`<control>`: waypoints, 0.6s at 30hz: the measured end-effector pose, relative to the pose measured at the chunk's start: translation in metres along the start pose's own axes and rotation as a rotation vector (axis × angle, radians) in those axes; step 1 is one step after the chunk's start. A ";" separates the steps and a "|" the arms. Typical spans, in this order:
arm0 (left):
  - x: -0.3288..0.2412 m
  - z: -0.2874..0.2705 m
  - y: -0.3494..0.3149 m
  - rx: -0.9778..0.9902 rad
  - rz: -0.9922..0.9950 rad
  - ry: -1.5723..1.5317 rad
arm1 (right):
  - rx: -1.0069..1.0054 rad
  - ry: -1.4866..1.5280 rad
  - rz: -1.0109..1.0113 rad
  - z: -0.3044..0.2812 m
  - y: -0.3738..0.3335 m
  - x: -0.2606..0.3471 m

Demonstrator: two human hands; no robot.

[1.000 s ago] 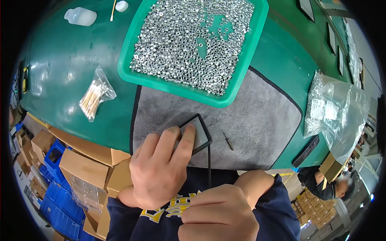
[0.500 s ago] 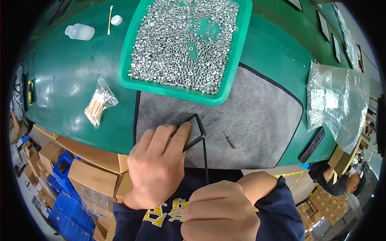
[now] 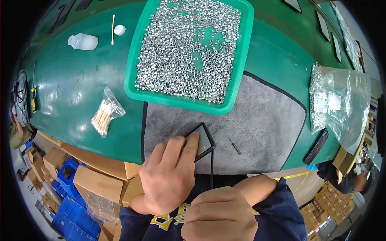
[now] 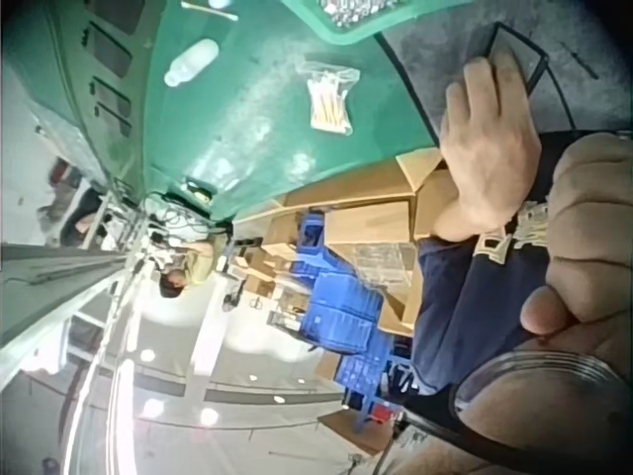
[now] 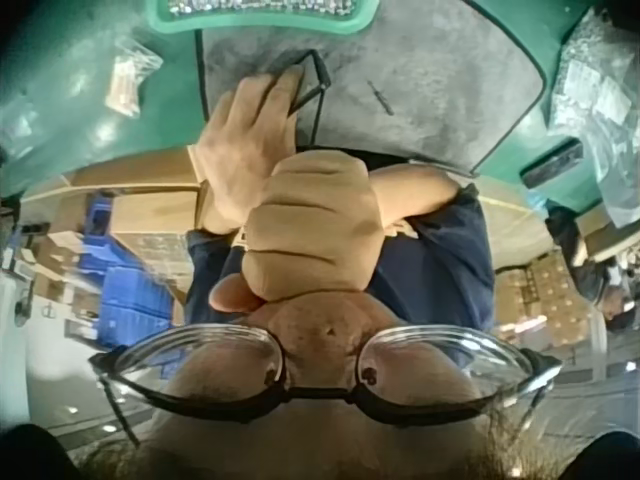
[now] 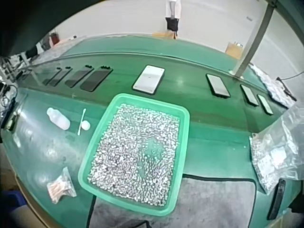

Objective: Manually assemble electronic housings by picking and fastening small screws with a screwdriver.

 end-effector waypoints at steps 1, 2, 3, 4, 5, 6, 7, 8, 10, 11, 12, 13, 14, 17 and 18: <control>0.001 0.000 0.002 0.005 0.009 -0.031 | 0.061 0.010 -0.055 -0.001 0.002 0.000; 0.003 -0.001 0.002 0.012 0.011 -0.063 | 0.127 0.024 -0.106 -0.001 0.005 0.000; 0.005 -0.002 0.003 0.017 0.013 -0.096 | 0.196 0.036 -0.158 -0.001 0.007 -0.001; 0.006 -0.003 0.005 0.019 0.014 -0.129 | 0.267 0.049 -0.211 0.001 0.008 0.000; 0.007 -0.005 0.006 0.010 0.008 -0.136 | 0.267 0.050 -0.210 -0.001 0.009 0.000; 0.006 -0.004 0.009 0.014 0.034 -0.141 | 0.271 0.051 -0.210 -0.002 0.011 0.000; 0.007 -0.004 0.007 0.017 0.046 -0.143 | 0.296 0.056 -0.208 -0.009 0.015 -0.002; 0.009 -0.004 0.004 0.018 0.042 -0.138 | 0.484 0.143 -0.207 -0.012 0.017 -0.005; 0.015 -0.003 0.002 -0.001 0.010 -0.155 | 0.716 0.233 -0.124 -0.014 0.017 -0.004; 0.017 -0.002 0.003 -0.017 0.028 -0.165 | 0.757 0.234 -0.043 -0.014 0.018 -0.006; 0.017 -0.002 0.003 -0.032 0.041 -0.178 | 0.801 0.229 -0.029 -0.014 0.021 -0.009; 0.017 -0.001 0.000 -0.045 0.047 -0.187 | 0.814 0.315 -0.071 -0.016 0.026 -0.013; 0.016 0.000 -0.004 -0.056 0.051 -0.194 | 0.825 0.404 -0.107 -0.017 0.030 -0.014; 0.014 -0.003 -0.004 -0.028 0.010 -0.165 | 0.870 0.479 0.015 -0.024 0.041 -0.015; 0.014 -0.002 -0.005 -0.001 0.001 -0.129 | 0.870 0.527 0.065 -0.025 0.044 -0.019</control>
Point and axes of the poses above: each hand's wrist, its own y-axis towards the middle knuckle, its own z-axis out of the palm, x = y × z, the point moved 7 cm from there along y, towards the middle knuckle
